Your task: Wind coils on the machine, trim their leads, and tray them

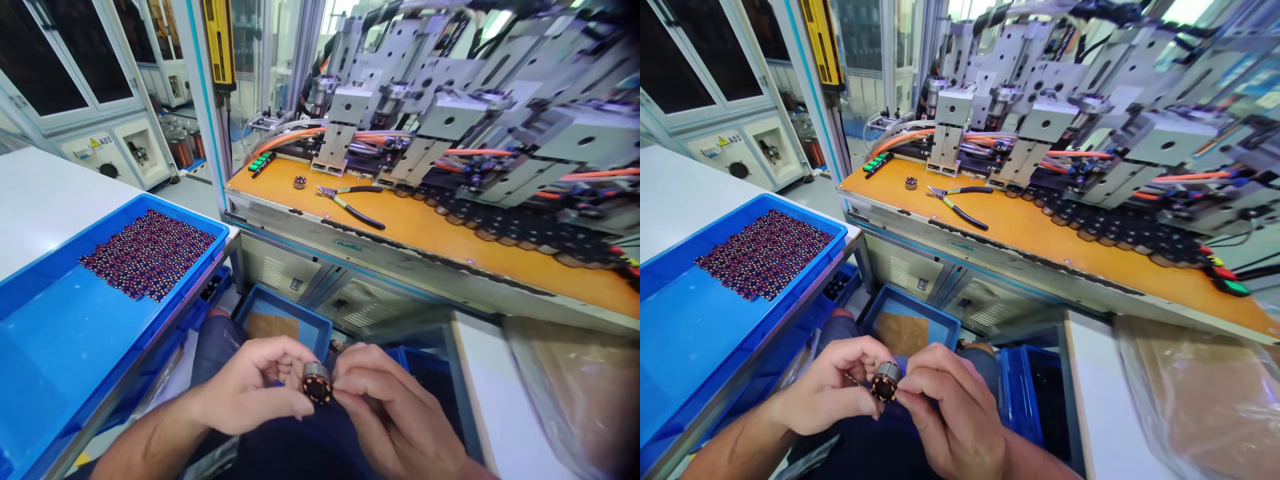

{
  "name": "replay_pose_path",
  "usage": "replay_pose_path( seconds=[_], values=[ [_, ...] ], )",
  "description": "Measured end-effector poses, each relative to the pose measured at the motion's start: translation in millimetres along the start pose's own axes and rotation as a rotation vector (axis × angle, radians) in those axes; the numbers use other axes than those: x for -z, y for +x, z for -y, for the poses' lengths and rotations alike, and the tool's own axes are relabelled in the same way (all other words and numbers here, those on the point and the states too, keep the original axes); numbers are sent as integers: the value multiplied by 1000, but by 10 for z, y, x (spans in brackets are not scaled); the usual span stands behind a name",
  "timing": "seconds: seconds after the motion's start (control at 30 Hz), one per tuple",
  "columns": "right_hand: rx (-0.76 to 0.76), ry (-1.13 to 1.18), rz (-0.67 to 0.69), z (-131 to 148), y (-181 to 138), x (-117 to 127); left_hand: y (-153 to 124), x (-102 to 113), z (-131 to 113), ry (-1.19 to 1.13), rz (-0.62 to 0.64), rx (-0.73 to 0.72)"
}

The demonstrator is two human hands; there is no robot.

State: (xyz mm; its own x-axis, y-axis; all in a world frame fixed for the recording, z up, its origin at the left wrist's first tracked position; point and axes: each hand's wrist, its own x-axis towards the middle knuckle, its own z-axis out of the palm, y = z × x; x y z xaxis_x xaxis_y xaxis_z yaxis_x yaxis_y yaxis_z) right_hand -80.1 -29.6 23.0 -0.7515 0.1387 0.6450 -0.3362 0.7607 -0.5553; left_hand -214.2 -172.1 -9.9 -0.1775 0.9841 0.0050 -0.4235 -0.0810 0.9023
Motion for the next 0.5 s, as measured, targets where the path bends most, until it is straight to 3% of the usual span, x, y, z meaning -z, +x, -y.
replay_pose_path(
  seconds=[0.17,0.3,0.4,0.5],
  values=[
    [10,-108,-38,-3,-23,-19,-13,-32,34,23,-69,-84],
    [5,-193,-84,-5,-17,-37,21,-22,10,30,-64,-250],
    [9,-186,-37,-25,-53,17,55,-6,3,19,-45,-356],
    [45,-143,25,-133,-240,65,81,-14,76,-161,2,-395]
  ],
)
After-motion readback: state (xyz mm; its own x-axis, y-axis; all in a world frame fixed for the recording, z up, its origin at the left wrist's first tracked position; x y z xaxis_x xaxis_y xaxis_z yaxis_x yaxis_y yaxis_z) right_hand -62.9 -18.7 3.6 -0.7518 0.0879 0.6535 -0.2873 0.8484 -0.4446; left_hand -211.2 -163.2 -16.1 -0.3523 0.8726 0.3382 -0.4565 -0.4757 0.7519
